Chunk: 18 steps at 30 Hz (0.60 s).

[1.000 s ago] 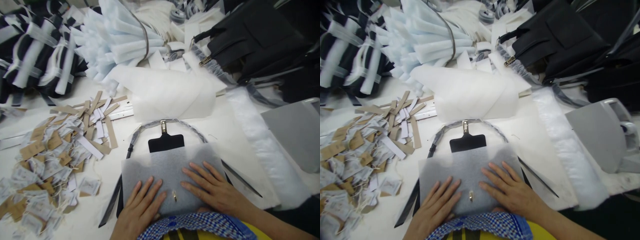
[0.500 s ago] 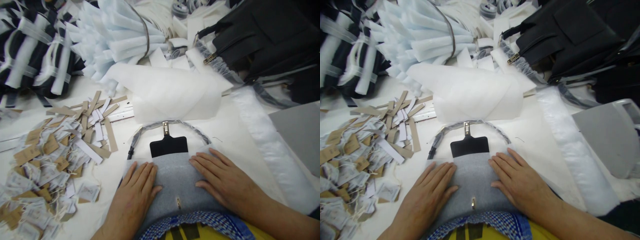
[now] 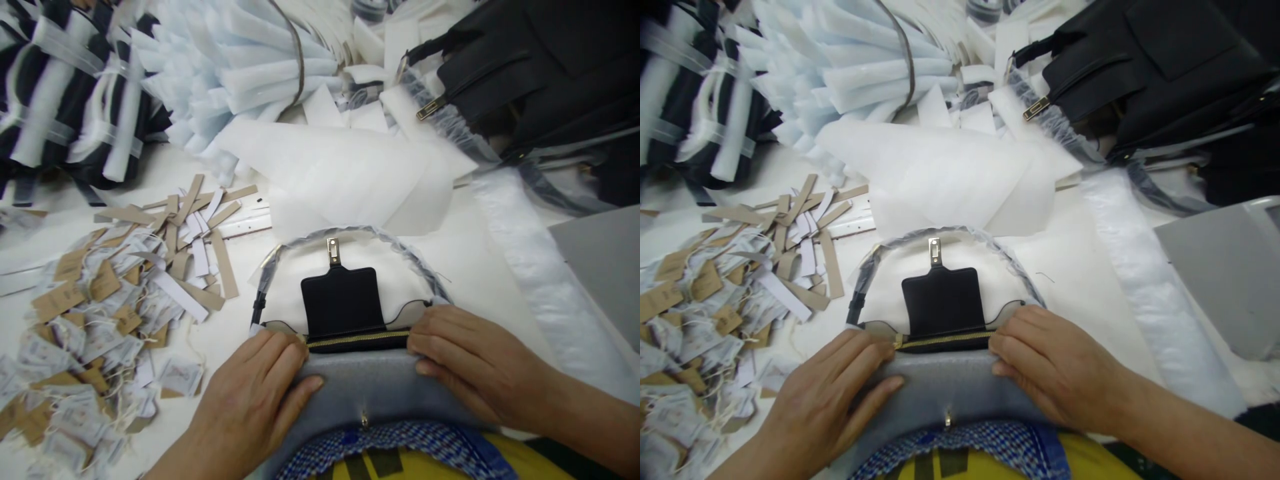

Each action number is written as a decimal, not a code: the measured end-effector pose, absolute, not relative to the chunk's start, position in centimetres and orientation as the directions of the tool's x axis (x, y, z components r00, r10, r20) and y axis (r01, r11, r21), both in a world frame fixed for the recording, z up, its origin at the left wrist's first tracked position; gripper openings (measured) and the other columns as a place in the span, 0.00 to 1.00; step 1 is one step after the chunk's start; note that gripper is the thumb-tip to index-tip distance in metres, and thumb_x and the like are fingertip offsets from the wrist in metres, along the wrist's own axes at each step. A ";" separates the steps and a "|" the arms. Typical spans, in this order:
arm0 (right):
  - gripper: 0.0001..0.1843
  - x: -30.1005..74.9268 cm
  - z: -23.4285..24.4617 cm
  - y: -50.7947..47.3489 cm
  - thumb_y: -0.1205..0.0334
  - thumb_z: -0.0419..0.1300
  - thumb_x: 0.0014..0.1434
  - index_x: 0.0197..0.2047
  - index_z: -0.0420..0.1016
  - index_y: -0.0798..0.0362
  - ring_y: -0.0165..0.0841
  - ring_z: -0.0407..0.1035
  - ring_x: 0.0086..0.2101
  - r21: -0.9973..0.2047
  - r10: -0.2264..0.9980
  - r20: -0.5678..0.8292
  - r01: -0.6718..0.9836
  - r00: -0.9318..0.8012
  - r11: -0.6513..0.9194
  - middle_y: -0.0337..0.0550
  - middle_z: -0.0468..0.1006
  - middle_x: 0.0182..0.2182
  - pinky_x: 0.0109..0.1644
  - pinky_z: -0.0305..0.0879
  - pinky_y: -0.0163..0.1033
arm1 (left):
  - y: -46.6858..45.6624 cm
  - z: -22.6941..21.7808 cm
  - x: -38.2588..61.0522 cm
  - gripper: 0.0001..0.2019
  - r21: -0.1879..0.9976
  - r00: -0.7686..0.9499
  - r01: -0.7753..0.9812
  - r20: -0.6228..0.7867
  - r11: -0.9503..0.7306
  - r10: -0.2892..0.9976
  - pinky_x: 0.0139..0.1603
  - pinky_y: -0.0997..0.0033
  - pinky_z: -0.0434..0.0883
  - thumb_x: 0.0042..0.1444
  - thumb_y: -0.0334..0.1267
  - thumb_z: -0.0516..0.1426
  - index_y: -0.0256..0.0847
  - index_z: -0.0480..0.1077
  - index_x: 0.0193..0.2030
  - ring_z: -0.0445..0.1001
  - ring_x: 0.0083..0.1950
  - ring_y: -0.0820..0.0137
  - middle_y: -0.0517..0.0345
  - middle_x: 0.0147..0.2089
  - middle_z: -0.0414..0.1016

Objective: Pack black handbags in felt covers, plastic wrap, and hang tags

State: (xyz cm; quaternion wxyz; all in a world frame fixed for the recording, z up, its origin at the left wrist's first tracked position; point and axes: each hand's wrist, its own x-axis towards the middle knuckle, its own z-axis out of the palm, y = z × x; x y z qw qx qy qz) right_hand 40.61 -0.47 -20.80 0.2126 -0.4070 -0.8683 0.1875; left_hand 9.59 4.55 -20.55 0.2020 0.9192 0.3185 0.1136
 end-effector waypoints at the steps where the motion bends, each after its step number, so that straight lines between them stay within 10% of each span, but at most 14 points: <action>1: 0.07 40.6 -20.8 -0.2 0.69 0.54 0.66 0.43 0.72 0.57 0.37 0.71 0.35 -0.509 0.788 0.199 0.626 -0.583 0.592 0.48 0.77 0.33 0.42 0.71 0.44 | 4.8 -20.6 9.6 0.07 0.436 0.783 0.538 0.058 -0.721 0.619 0.37 0.64 0.68 0.67 0.40 0.53 0.39 0.67 0.42 0.69 0.38 0.63 0.52 0.38 0.72; 8: 0.08 40.6 -21.8 0.1 0.65 0.53 0.68 0.48 0.71 0.56 0.36 0.71 0.35 -0.508 0.835 0.116 0.690 -0.538 0.515 0.47 0.77 0.35 0.40 0.68 0.41 | 5.1 -21.2 9.2 0.11 0.359 0.810 0.530 0.056 -0.768 0.584 0.29 0.66 0.64 0.67 0.45 0.52 0.41 0.64 0.37 0.68 0.29 0.66 0.60 0.29 0.68; 18: 0.23 38.9 -24.3 2.2 0.64 0.54 0.65 0.63 0.61 0.47 0.33 0.73 0.27 -0.212 0.845 -0.214 0.868 -0.490 0.449 0.39 0.78 0.43 0.24 0.56 0.38 | 5.9 -24.9 10.0 0.16 0.209 0.780 0.619 -0.048 -0.757 0.625 0.27 0.65 0.65 0.70 0.50 0.46 0.41 0.65 0.48 0.73 0.27 0.64 0.61 0.30 0.72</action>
